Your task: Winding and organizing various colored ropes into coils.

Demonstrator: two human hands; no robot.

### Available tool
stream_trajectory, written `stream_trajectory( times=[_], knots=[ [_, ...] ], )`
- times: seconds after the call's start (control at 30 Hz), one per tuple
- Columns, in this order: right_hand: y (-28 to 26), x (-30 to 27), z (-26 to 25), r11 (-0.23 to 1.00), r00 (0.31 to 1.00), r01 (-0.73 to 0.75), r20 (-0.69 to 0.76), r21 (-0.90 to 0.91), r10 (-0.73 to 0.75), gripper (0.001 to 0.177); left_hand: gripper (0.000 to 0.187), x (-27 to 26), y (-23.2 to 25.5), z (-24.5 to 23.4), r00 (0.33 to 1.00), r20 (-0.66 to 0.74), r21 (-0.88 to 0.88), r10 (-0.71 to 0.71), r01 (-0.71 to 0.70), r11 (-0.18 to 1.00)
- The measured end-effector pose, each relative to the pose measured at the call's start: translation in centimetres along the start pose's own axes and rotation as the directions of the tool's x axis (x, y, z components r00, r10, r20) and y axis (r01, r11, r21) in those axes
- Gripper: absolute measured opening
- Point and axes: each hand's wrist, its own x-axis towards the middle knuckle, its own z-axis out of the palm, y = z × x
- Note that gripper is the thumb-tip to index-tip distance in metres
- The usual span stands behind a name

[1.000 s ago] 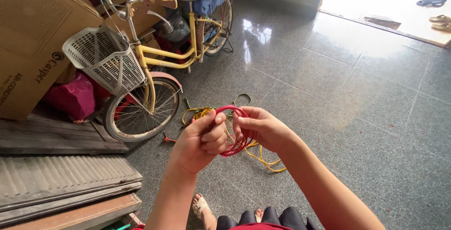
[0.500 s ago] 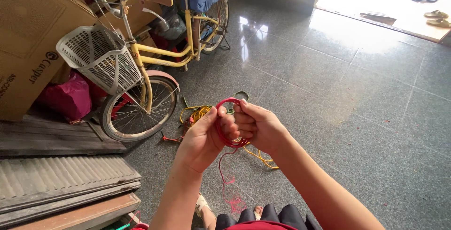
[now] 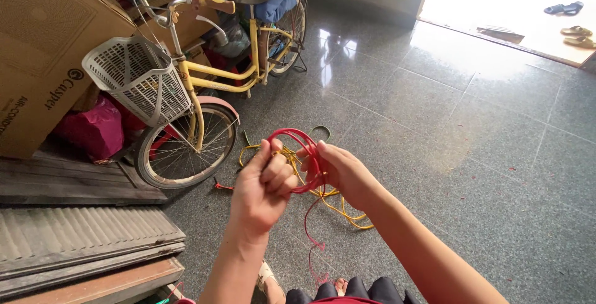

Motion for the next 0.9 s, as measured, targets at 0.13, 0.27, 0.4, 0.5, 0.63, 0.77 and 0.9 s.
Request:
stream_trajectory(
  times=[0.13,0.27,0.4,0.5,0.63,0.77,0.9],
  knots=[
    [2.7,1.0,-4.4,0.976,0.983,0.144,0.135,-0.165,-0.122,0.045,0.029,-0.4,2.0,1.1,0.999,-0.006,-0.013,0.052,-0.052,0.999],
    [6.4,2.7,-9.1,0.834,0.99,0.131,0.12,-0.536,-0.079,0.028,0.03,-0.8,4.5,0.9,0.984,0.01,-0.026,0.177,-0.176,0.984],
    [9.2,3.4,-11.7,0.76,0.978,0.079,-0.097,-0.645,-0.185,0.028,0.028,-1.5,6.7,1.5,0.918,0.053,0.028,0.393,-0.395,0.918],
    [6.1,0.7,-7.3,0.559,0.954,0.16,-0.019,-0.814,-0.3,0.022,0.026,-1.1,6.9,1.2,0.884,-0.019,0.173,0.467,-0.457,0.872],
    [2.1,-1.4,-2.7,0.221,0.861,0.483,0.414,-0.847,-0.297,0.019,0.025,-0.5,6.0,1.5,0.785,-0.203,0.305,0.585,-0.517,0.8],
    [-1.8,-3.4,1.9,0.087,0.78,0.622,0.605,-0.778,-0.162,0.013,0.025,0.5,3.9,0.0,0.787,-0.089,0.455,0.611,-0.513,0.728],
    [-5.0,-4.2,4.1,0.143,0.822,0.569,0.564,-0.81,-0.078,0.011,0.033,0.9,0.0,0.4,0.794,0.0,0.839,0.608,-0.33,0.431]
  ],
)
